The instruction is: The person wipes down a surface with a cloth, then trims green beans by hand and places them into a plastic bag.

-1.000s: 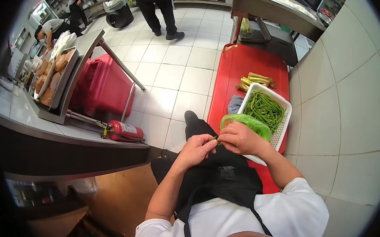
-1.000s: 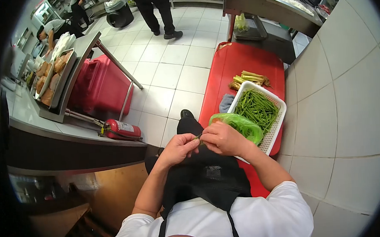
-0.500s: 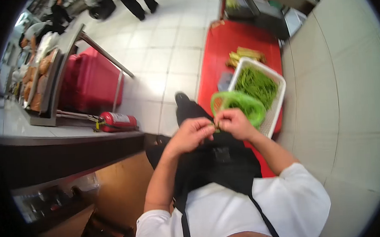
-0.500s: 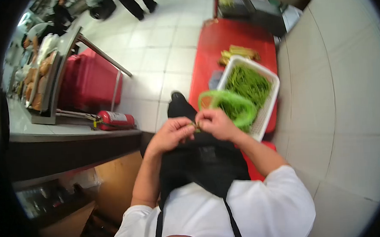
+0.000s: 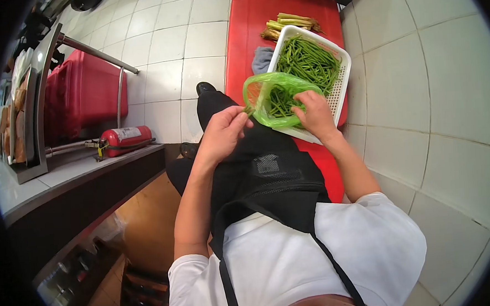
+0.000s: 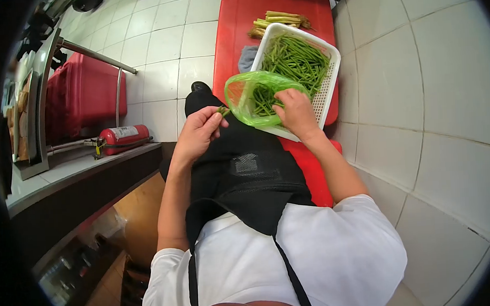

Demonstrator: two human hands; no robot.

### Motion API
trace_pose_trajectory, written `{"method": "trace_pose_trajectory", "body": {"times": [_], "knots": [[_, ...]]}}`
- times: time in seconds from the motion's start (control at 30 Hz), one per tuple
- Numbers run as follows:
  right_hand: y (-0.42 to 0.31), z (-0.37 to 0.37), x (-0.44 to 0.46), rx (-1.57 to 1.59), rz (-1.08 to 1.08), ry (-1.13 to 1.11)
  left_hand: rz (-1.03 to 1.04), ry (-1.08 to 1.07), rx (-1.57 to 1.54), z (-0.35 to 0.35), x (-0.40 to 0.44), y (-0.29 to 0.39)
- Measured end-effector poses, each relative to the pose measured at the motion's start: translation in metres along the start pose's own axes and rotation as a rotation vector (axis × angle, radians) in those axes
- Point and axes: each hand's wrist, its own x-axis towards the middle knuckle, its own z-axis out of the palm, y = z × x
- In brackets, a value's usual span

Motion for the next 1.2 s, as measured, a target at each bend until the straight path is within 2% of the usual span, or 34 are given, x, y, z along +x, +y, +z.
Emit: {"method": "trace_pose_trajectory", "body": {"times": [0.07, 0.1, 0.2, 0.33, 0.5, 0.63, 0.7, 0.83, 0.9, 0.93, 1.07, 1.13, 1.17, 1.2], "knots": [[-0.005, 0.015, -0.004, 0.076, 0.094, 0.004, -0.016, -0.023, 0.062, 0.002, 0.004, -0.003], [-0.017, 0.011, 0.001, 0.215, 0.128, 0.012, -0.022, -0.026, 0.064, 0.001, 0.004, -0.004], [-0.051, -0.006, 0.019, 0.314, -0.143, -0.027, -0.058, -0.056, 0.128, 0.001, 0.005, -0.005], [-0.074, -0.008, 0.041, 0.289, -0.421, -0.092, -0.084, -0.082, 0.211, 0.005, 0.003, 0.001], [-0.072, -0.002, 0.051, 0.215, -0.564, -0.229, -0.009, -0.02, 0.414, 0.003, -0.005, 0.01], [-0.073, 0.007, 0.046, 0.207, -0.545, -0.251, 0.059, -0.047, 0.586, 0.005, -0.011, 0.022], [-0.077, 0.007, 0.042, 0.414, -0.273, -0.34, 0.091, -0.089, 0.592, 0.003, -0.011, 0.021], [-0.069, 0.017, 0.033, 1.016, 0.335, -0.484, -0.028, -0.169, 0.365, -0.002, -0.012, 0.019], [-0.065, 0.016, 0.028, 1.025, 0.415, -0.382, -0.055, -0.179, 0.249, -0.004, -0.011, 0.016], [-0.063, 0.014, 0.027, 1.027, 0.451, -0.332, -0.026, -0.156, 0.068, -0.005, -0.009, 0.01], [-0.026, 0.016, 0.019, 0.331, 0.161, -0.03, 0.046, -0.096, -0.618, -0.011, -0.004, 0.004], [0.005, 0.03, 0.004, 0.113, 0.091, -0.013, 0.086, -0.045, -0.876, -0.012, -0.001, 0.005], [0.011, 0.036, -0.001, 0.005, 0.056, -0.004, 0.135, -0.126, -0.949, -0.02, 0.003, -0.003], [0.003, 0.034, 0.001, 0.073, 0.083, -0.023, 0.146, -0.104, -0.971, -0.022, 0.003, -0.002]]}}
